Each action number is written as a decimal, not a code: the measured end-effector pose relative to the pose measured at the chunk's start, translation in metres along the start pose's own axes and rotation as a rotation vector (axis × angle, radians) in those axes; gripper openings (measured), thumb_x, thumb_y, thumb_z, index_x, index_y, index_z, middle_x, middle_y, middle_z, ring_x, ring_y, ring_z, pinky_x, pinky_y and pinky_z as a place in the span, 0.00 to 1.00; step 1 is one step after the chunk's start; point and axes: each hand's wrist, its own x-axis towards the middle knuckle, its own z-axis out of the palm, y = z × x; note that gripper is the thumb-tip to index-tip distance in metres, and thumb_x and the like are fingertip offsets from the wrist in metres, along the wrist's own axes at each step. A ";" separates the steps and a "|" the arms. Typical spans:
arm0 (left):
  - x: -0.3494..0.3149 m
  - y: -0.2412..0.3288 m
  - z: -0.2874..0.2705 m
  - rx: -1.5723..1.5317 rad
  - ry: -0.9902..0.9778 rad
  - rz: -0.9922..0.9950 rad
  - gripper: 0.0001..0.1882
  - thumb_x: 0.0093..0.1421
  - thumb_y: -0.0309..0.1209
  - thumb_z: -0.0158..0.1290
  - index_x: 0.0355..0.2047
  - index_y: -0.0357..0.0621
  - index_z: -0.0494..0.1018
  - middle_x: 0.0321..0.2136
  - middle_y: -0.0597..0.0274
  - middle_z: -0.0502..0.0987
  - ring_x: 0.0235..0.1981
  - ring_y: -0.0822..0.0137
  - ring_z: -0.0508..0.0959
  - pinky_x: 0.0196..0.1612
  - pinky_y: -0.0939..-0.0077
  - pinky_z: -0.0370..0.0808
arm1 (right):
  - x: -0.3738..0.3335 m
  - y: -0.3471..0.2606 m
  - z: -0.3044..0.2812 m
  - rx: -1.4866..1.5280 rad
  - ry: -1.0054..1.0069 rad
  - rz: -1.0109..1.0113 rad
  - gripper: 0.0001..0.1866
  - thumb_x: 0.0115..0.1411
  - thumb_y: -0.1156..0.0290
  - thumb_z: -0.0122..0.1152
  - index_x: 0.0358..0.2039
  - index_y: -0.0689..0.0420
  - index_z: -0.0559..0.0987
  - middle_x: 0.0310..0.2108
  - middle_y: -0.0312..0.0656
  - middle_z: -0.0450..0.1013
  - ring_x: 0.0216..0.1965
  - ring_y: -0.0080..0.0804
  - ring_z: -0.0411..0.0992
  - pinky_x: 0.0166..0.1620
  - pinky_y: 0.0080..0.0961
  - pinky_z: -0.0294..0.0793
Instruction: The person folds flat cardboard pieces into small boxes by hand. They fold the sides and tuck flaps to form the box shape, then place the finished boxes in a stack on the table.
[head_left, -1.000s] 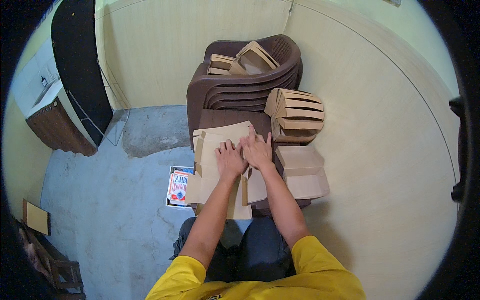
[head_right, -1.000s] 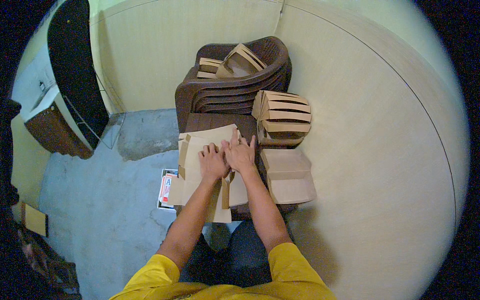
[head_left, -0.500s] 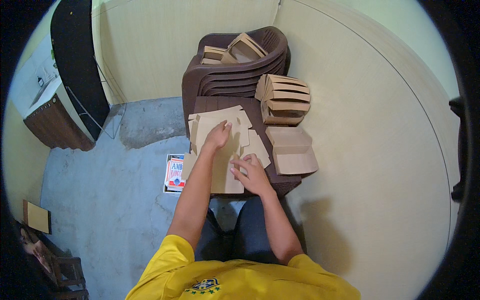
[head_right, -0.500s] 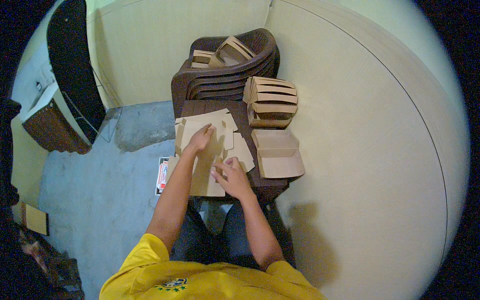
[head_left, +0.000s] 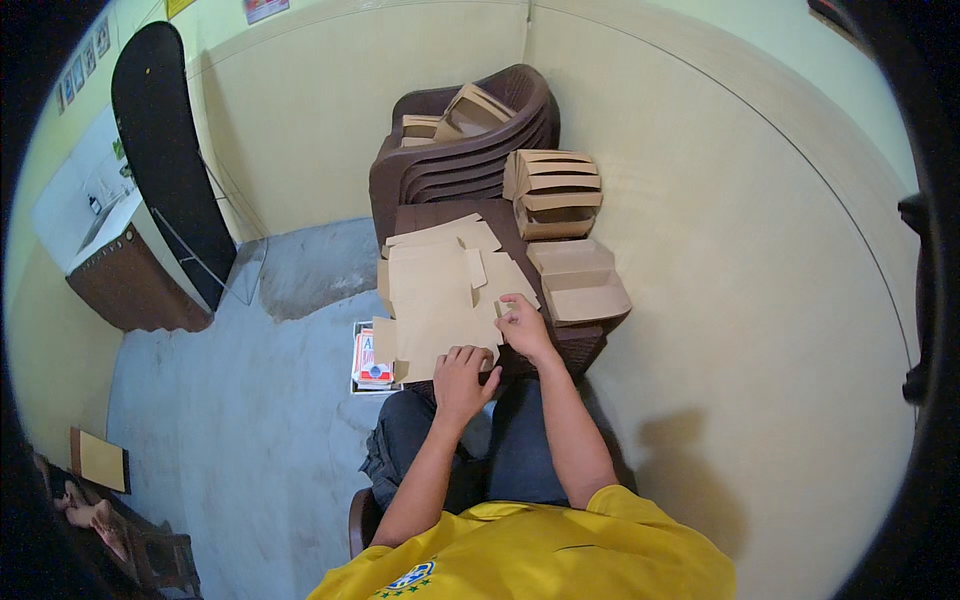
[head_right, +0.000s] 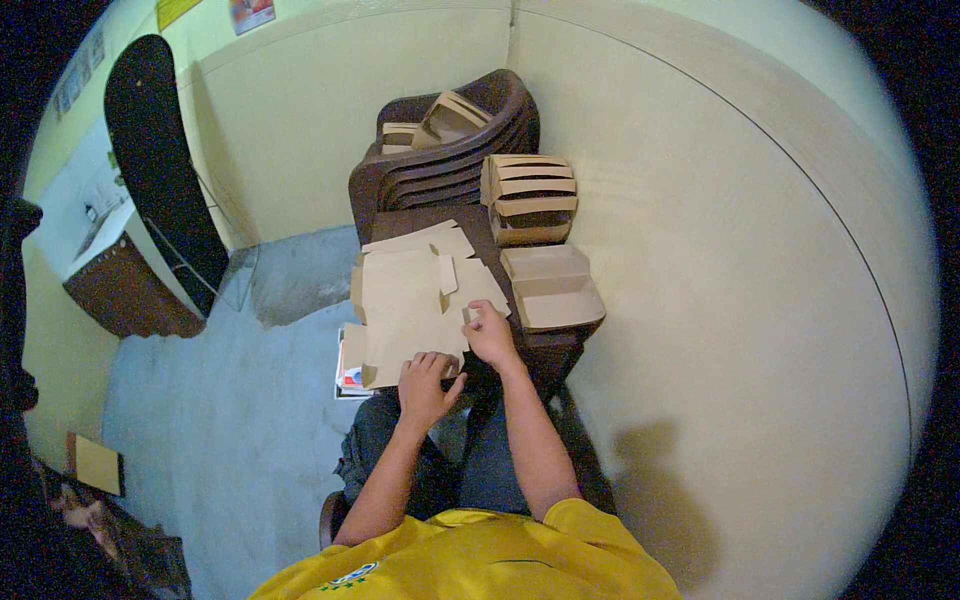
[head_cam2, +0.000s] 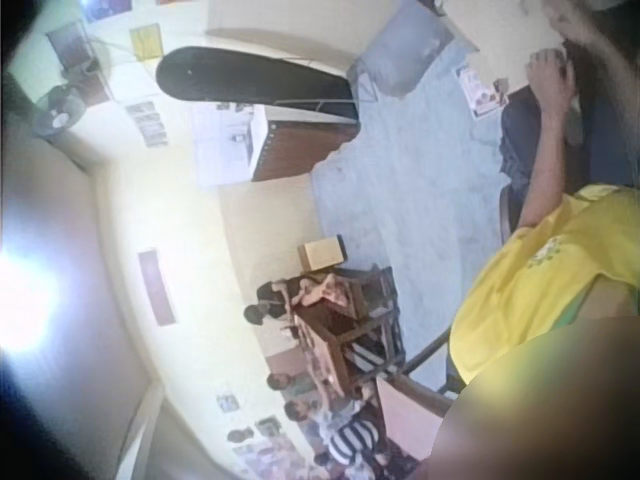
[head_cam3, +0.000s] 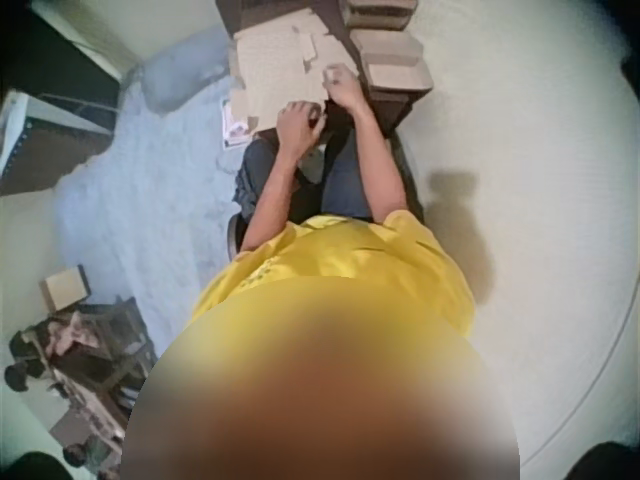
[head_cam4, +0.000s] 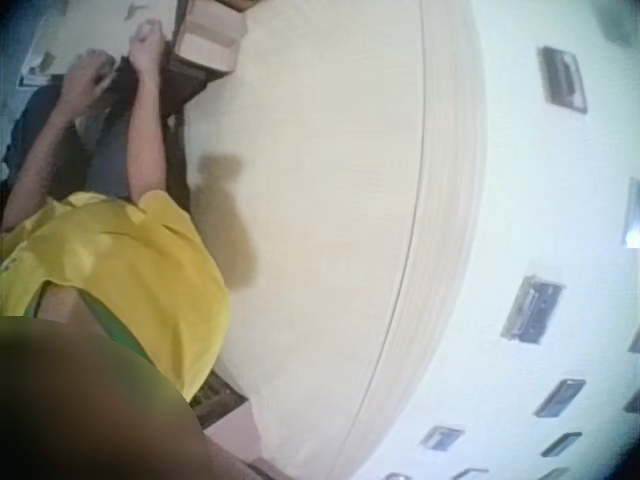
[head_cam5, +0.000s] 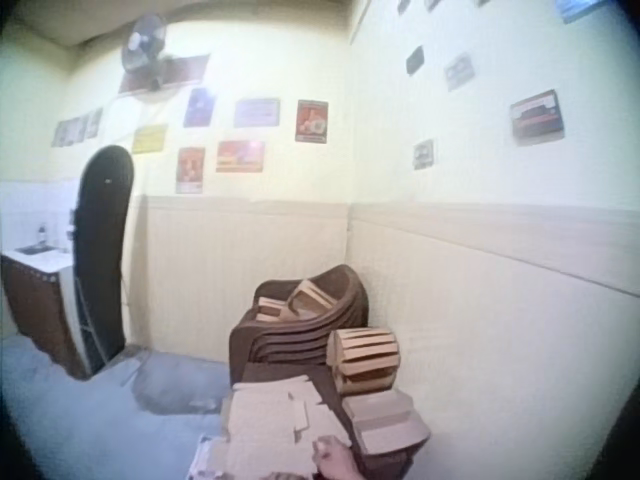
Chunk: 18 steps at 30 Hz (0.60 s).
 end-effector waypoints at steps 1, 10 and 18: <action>0.001 0.000 -0.001 0.009 -0.033 -0.005 0.12 0.61 0.39 0.65 0.42 0.48 0.83 0.39 0.60 0.83 0.47 0.53 0.80 0.50 0.56 0.74 | -0.004 0.001 0.000 -0.030 0.018 -0.074 0.26 0.65 0.77 0.68 0.63 0.56 0.74 0.30 0.40 0.81 0.30 0.25 0.77 0.35 0.28 0.77; 0.027 -0.031 0.008 -0.542 -0.003 -0.550 0.12 0.64 0.32 0.64 0.43 0.37 0.88 0.33 0.51 0.89 0.34 0.61 0.90 0.44 0.67 0.84 | -0.036 -0.021 0.011 0.359 -0.084 0.089 0.22 0.69 0.82 0.63 0.63 0.59 0.73 0.38 0.44 0.81 0.37 0.28 0.81 0.36 0.26 0.83; 0.033 -0.038 0.005 -0.734 -0.031 -0.619 0.10 0.67 0.28 0.65 0.42 0.30 0.87 0.30 0.55 0.88 0.30 0.72 0.85 0.36 0.76 0.81 | -0.045 -0.026 0.025 0.390 0.011 -0.016 0.24 0.67 0.85 0.65 0.62 0.63 0.72 0.37 0.44 0.80 0.38 0.28 0.82 0.40 0.27 0.88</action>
